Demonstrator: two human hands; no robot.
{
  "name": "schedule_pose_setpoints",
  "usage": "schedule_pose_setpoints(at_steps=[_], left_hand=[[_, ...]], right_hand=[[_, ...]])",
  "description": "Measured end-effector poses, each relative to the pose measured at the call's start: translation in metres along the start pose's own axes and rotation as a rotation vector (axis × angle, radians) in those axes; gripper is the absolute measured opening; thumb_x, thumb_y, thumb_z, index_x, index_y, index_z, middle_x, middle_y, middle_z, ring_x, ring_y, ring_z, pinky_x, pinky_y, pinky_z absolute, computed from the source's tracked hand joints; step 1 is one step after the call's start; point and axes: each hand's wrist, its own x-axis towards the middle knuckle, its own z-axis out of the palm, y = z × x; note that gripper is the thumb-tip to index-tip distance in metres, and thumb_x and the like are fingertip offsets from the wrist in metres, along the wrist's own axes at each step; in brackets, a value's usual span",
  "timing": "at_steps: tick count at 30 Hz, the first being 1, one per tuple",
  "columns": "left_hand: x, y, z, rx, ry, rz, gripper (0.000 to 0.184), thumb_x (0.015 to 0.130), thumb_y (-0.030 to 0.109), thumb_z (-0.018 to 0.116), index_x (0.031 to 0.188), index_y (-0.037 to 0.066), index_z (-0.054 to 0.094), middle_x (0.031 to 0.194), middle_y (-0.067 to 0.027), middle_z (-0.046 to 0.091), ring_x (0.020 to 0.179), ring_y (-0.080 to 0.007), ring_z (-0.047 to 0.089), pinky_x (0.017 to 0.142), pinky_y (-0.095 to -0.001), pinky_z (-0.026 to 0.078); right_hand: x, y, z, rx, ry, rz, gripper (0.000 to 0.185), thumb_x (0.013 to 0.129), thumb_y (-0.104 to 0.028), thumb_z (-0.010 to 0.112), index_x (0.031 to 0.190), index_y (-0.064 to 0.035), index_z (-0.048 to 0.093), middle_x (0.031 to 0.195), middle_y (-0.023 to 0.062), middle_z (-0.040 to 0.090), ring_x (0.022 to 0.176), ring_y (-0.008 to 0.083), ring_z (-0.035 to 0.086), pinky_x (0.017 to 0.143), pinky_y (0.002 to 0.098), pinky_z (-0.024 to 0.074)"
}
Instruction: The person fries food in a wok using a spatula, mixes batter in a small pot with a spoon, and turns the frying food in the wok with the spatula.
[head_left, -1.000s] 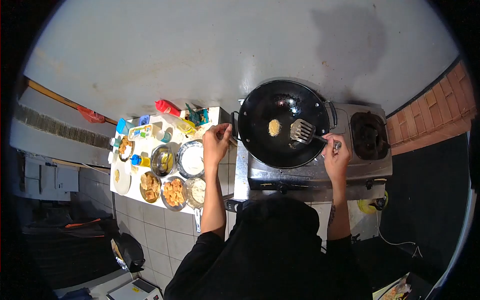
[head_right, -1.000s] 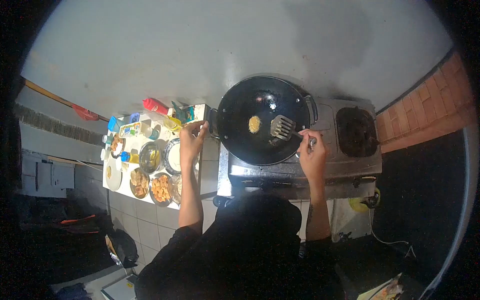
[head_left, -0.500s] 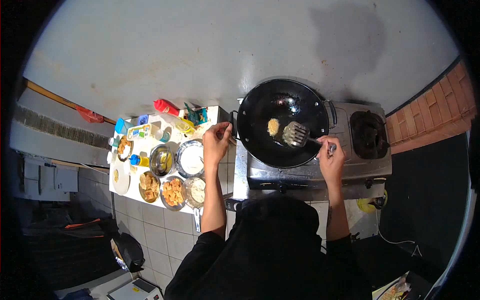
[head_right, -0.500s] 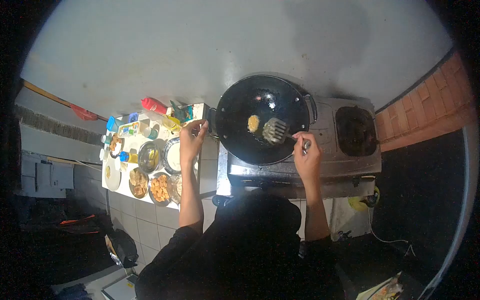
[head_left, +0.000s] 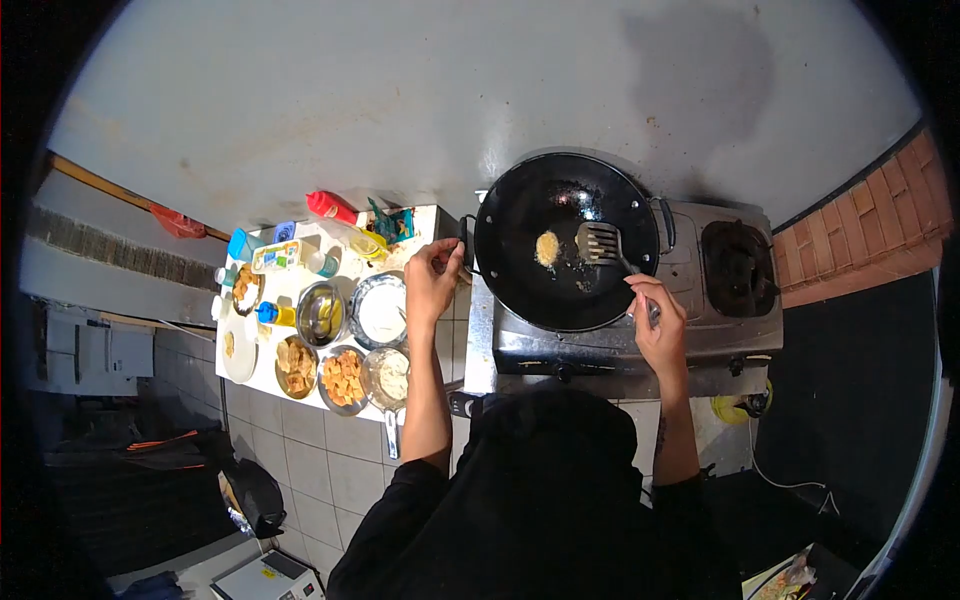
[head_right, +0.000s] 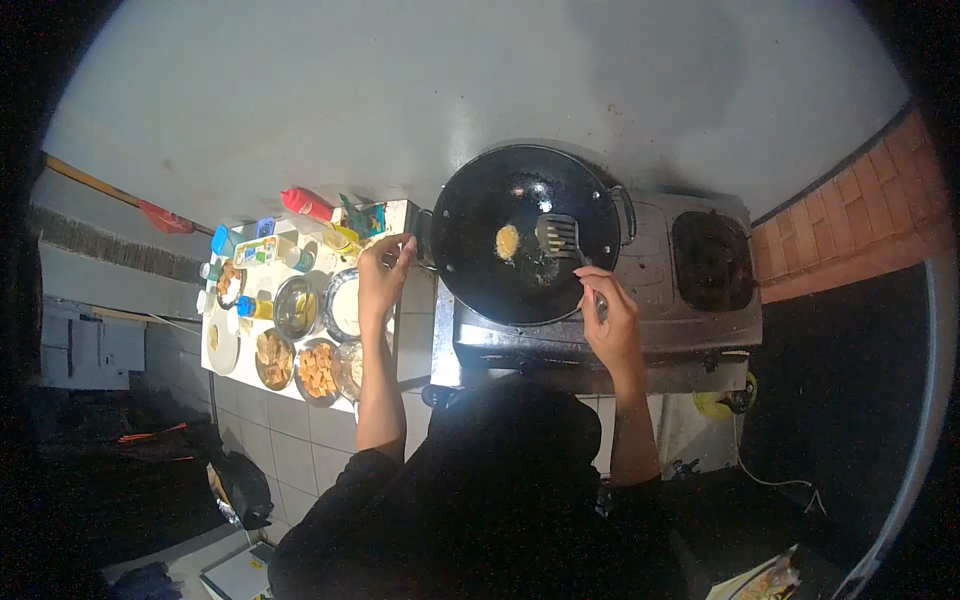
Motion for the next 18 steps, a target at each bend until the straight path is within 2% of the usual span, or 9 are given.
schedule_pose_setpoints(at_steps=[8, 10, 15, 18], left_hand=[[-0.003, 0.003, -0.003, 0.035, -0.005, -0.002, 0.025, 0.088, 0.018, 0.070, 0.100, -0.004, 0.071, 0.067, -0.0097, 0.065, 0.059, -0.0139, 0.056, 0.057, -0.0293, 0.046], [-0.003, -0.001, -0.001, 0.025, -0.019, 0.001, 0.032, 0.091, 0.029, 0.068, 0.104, 0.000, 0.072, 0.065, -0.0060, 0.058, 0.058, -0.0123, 0.053, 0.056, -0.0297, 0.043], [-0.005, -0.001, -0.002, 0.028, -0.016, 0.011, 0.033, 0.090, 0.029, 0.069, 0.104, 0.000, 0.072, 0.066, -0.0065, 0.058, 0.059, -0.0126, 0.053, 0.057, -0.0301, 0.043], [-0.005, 0.000, -0.003, 0.032, -0.022, -0.012, 0.033, 0.090, 0.029, 0.069, 0.104, 0.000, 0.072, 0.067, -0.0065, 0.058, 0.060, -0.0128, 0.053, 0.057, -0.0303, 0.043]], right_hand=[[-0.007, 0.006, -0.001, 0.067, 0.003, -0.007, 0.012, 0.091, 0.008, 0.053, 0.101, 0.0030, 0.057, 0.111, 0.0147, 0.066, 0.068, 0.0132, 0.061, 0.062, 0.0273, 0.0503], [-0.011, 0.010, 0.000, 0.079, 0.026, 0.007, 0.012, 0.091, 0.008, 0.053, 0.101, 0.0027, 0.057, 0.112, 0.0149, 0.066, 0.068, 0.0133, 0.062, 0.063, 0.0272, 0.0506], [-0.015, 0.009, -0.003, 0.080, 0.011, -0.021, 0.013, 0.091, 0.008, 0.053, 0.102, 0.0023, 0.057, 0.115, 0.0159, 0.066, 0.068, 0.0130, 0.062, 0.063, 0.0268, 0.0508], [-0.020, 0.003, -0.008, 0.092, -0.051, -0.009, 0.018, 0.088, 0.010, 0.055, 0.104, 0.0022, 0.057, 0.119, 0.0155, 0.065, 0.077, 0.0178, 0.067, 0.068, 0.0289, 0.0540]])
